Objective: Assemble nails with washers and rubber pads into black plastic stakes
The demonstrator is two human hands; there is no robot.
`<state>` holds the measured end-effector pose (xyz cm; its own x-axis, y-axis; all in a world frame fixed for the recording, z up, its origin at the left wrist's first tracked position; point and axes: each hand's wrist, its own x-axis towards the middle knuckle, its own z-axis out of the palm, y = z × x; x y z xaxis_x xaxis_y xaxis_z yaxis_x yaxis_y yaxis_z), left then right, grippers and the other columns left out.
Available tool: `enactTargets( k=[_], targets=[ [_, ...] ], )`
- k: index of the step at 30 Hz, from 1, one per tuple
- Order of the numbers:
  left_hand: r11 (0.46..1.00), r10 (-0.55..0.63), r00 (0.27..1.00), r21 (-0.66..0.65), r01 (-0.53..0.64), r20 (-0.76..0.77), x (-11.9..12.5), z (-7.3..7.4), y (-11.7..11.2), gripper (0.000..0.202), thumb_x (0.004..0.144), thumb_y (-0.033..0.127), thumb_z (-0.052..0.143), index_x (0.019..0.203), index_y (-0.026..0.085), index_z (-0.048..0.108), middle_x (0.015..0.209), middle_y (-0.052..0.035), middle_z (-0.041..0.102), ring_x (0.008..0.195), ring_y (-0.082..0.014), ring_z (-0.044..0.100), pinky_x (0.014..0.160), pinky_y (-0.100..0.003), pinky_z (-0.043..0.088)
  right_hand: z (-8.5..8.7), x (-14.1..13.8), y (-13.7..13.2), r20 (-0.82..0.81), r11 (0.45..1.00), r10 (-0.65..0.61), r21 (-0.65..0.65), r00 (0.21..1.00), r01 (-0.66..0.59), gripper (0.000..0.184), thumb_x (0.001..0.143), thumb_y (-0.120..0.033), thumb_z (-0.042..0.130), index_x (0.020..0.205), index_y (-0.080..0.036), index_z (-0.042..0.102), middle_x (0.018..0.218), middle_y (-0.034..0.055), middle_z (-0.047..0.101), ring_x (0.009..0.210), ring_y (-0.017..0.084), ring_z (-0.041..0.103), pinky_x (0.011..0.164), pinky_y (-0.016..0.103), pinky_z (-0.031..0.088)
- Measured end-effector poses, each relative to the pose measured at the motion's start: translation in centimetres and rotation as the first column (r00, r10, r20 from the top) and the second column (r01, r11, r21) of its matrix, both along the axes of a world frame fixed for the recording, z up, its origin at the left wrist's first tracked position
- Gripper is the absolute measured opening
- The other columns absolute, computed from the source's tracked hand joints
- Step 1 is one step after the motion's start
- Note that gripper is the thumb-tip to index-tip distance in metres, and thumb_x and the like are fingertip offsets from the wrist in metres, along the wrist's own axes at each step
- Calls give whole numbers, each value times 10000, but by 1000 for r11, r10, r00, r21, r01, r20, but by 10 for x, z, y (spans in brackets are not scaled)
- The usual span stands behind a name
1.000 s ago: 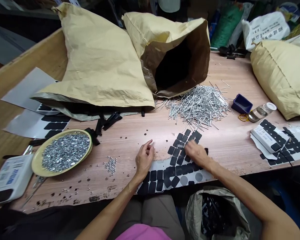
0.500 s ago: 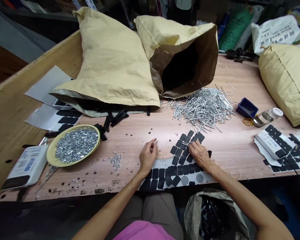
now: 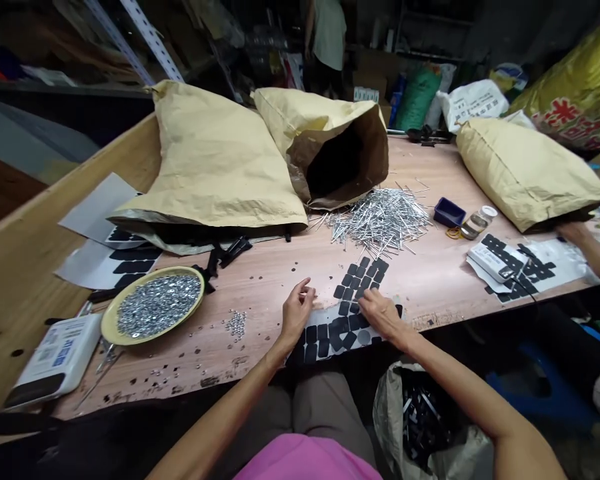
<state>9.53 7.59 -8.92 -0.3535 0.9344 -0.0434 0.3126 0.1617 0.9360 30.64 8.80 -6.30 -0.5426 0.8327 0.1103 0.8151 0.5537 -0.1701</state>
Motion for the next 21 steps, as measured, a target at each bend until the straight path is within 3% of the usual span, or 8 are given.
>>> enactTargets(
  k=[2,5,7,9,11,14,17,21],
  targets=[
    [994,-89,984,80,78,151,6,18,-19,344,851,334,502,1139,171,592,919,-66,675,827,-168,639,663,-259,508,14,12,-21,-245,983,-184,-58,952,175,220,883,-222,462,727,-190,614,759,44,590,715,150,554,586,234,436],
    [966,-221,950,185,182,219,17,43,-47,347,853,385,499,1114,187,614,970,-71,687,924,-179,633,748,-275,511,37,29,-52,-508,861,-508,-315,696,398,245,848,-364,499,730,-187,620,708,19,583,557,128,544,480,231,417],
    [943,-300,936,209,260,187,24,54,-59,292,838,377,521,1018,197,664,948,-66,696,906,-181,638,742,-273,508,50,32,-71,-561,777,-629,-465,538,424,290,805,-444,532,721,-180,619,673,1,571,431,97,479,403,227,371],
    [919,-364,917,221,326,160,30,59,-66,252,830,363,527,926,203,696,927,-63,701,875,-182,645,710,-270,509,58,27,-86,-586,751,-660,-506,470,425,317,772,-479,555,715,-175,623,667,-6,570,381,76,435,386,227,361],
    [900,-408,898,239,365,167,33,63,-73,238,828,350,528,888,203,706,910,-61,704,857,-183,650,725,-280,511,62,20,-97,-593,769,-639,-467,491,436,329,759,-493,559,709,-177,631,688,3,585,390,76,438,392,226,370],
    [895,-432,871,232,381,234,23,75,-94,246,817,364,553,892,190,709,914,-68,705,856,-190,654,773,-300,513,66,16,-111,-556,811,-582,-340,593,476,337,771,-501,531,704,-190,643,708,23,612,475,112,496,447,238,415],
    [874,-484,804,234,425,347,1,103,-131,323,843,406,533,1031,187,680,957,-79,701,892,-197,651,791,-308,521,66,30,-134,-488,827,-543,-174,683,534,339,802,-485,496,702,-200,649,709,41,625,623,160,563,585,269,464],
    [683,-724,587,493,539,361,-30,151,-186,410,870,475,470,1221,295,582,1187,-64,639,1106,-240,577,920,-361,485,50,62,-188,-381,758,-620,-64,686,650,401,851,-509,431,736,-200,660,728,65,631,690,187,591,649,294,477]
  ],
)
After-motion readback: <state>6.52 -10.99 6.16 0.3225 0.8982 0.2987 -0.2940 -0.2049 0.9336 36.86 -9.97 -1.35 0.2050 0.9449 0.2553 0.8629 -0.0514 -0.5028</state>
